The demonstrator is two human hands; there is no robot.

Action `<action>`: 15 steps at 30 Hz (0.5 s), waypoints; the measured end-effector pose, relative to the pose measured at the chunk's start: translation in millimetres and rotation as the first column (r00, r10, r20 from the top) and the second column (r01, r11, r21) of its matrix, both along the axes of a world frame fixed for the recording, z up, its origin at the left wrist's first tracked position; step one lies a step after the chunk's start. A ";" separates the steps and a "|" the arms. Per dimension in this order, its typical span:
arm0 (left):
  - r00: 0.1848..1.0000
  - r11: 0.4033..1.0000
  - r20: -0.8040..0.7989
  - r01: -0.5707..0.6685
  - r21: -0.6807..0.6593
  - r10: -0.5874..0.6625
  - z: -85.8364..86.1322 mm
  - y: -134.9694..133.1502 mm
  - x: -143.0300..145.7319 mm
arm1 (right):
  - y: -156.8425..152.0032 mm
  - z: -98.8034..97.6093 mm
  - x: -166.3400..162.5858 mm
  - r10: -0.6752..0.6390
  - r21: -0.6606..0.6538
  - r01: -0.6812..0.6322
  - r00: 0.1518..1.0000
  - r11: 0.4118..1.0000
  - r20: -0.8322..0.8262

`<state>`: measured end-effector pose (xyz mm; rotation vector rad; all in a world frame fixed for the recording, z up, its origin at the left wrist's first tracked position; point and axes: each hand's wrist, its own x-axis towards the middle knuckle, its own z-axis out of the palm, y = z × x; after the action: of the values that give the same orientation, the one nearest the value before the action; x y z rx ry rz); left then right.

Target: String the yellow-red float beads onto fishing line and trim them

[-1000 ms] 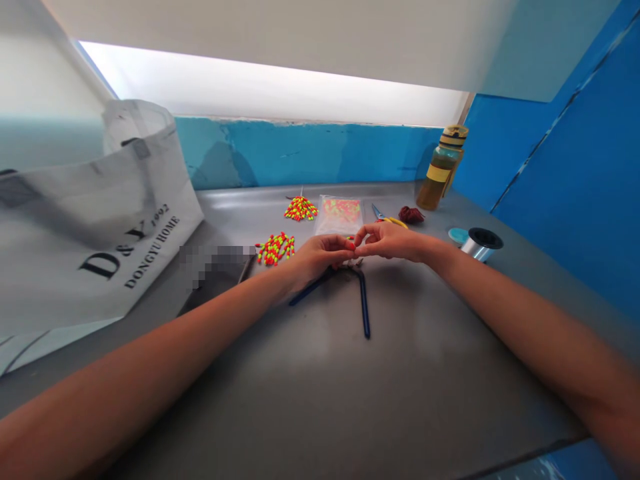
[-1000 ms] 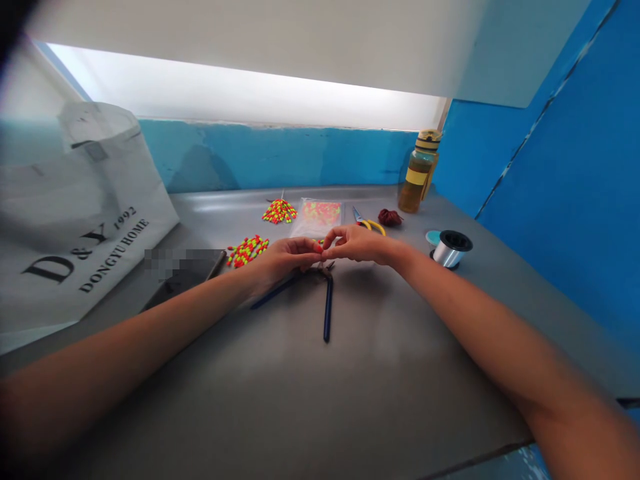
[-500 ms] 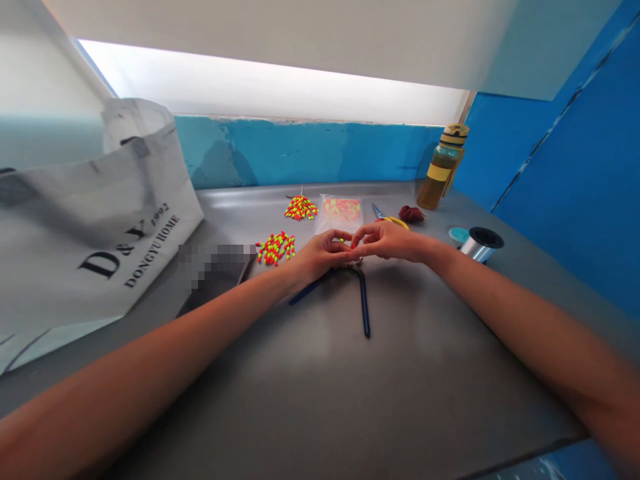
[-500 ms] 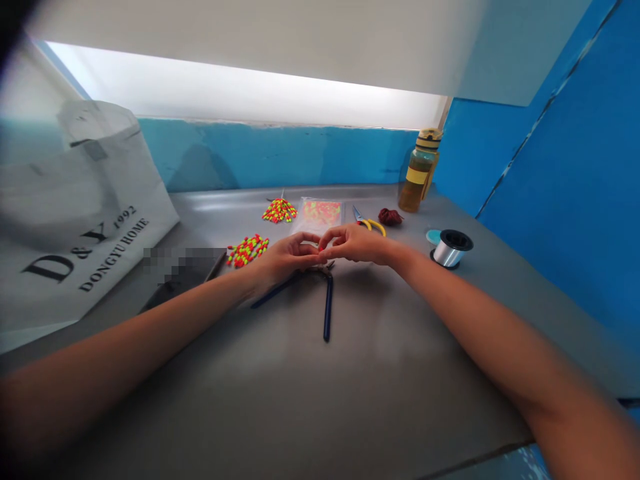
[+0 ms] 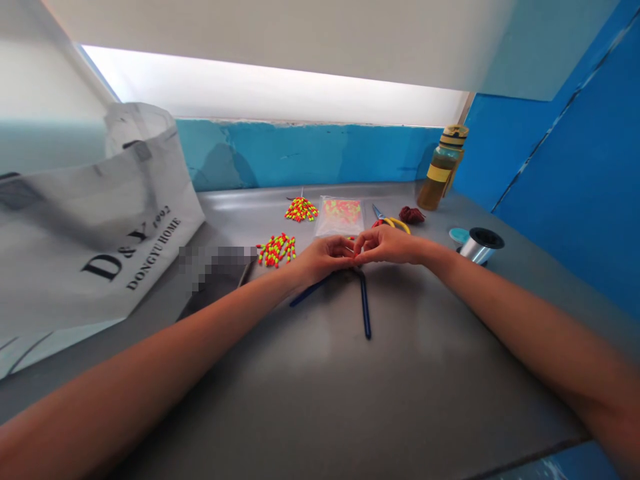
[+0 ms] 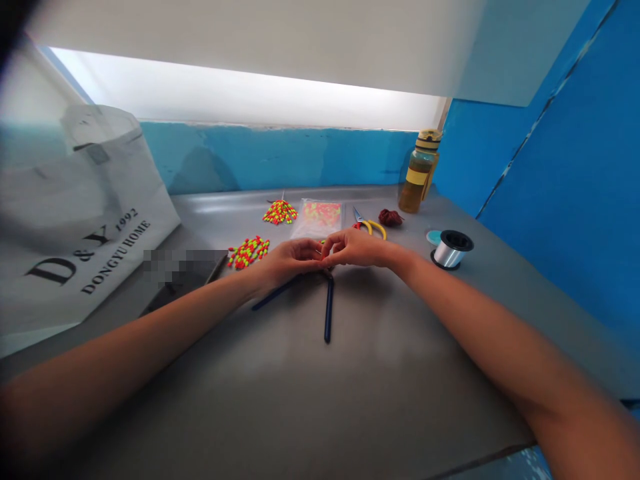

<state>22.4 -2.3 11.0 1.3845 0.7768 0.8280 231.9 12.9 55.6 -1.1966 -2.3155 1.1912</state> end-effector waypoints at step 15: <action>0.995 0.995 -0.032 0.092 0.026 -0.091 6.7 -2.8 -4.7 | 3.2 -6.9 -0.1 0.007 0.045 -0.004 0.999 0.999 -0.049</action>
<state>17.7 -5.0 17.6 1.4490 0.7225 0.7497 231.9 16.1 48.7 -1.1335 -2.2985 1.1514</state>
